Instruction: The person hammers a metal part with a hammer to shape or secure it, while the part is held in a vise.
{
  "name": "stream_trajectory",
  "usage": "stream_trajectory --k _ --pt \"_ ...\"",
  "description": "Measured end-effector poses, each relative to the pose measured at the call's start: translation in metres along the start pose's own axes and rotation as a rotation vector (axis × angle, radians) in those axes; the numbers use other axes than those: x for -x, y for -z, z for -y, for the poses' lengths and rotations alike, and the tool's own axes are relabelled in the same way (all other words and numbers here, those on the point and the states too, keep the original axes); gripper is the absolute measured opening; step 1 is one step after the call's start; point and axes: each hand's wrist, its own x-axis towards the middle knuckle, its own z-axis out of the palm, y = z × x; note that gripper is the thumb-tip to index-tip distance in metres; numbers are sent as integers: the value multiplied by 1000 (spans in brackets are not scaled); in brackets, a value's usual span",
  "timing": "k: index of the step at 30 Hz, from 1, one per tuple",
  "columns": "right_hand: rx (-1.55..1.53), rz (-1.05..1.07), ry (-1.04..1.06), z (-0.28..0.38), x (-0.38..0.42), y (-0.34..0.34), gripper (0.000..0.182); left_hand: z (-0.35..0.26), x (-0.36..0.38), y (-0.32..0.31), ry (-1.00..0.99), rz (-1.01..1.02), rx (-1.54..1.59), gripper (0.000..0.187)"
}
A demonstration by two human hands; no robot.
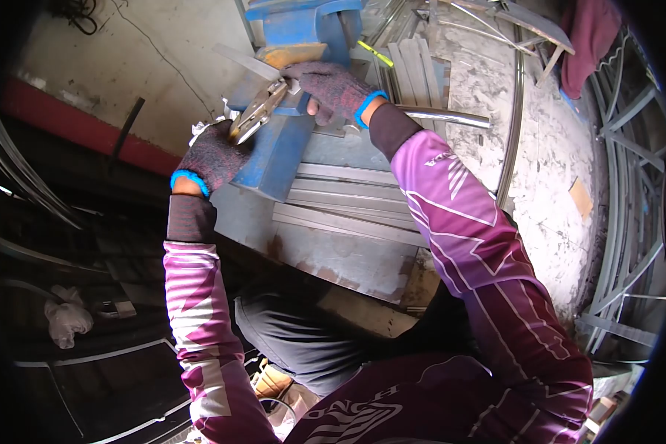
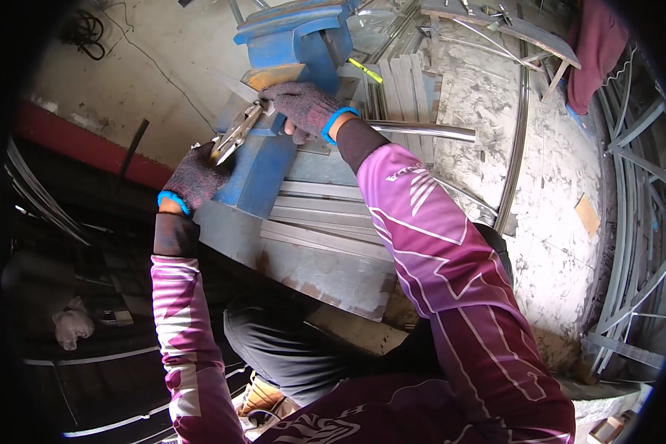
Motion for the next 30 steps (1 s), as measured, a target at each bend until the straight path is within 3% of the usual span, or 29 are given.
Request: stream_trajectory --k 17,20,22,30 --pt "-5 -4 6 -12 -10 0 47 -5 2 -2 -16 -83 -26 38" --pt "-7 -20 17 -16 -13 -1 47 -5 0 -1 -26 -79 -14 38" --pt "-9 -22 50 -18 -14 -1 44 -7 0 2 47 26 -7 50" --pt "-42 -9 -1 -10 -6 0 47 -9 0 4 50 33 -23 49"
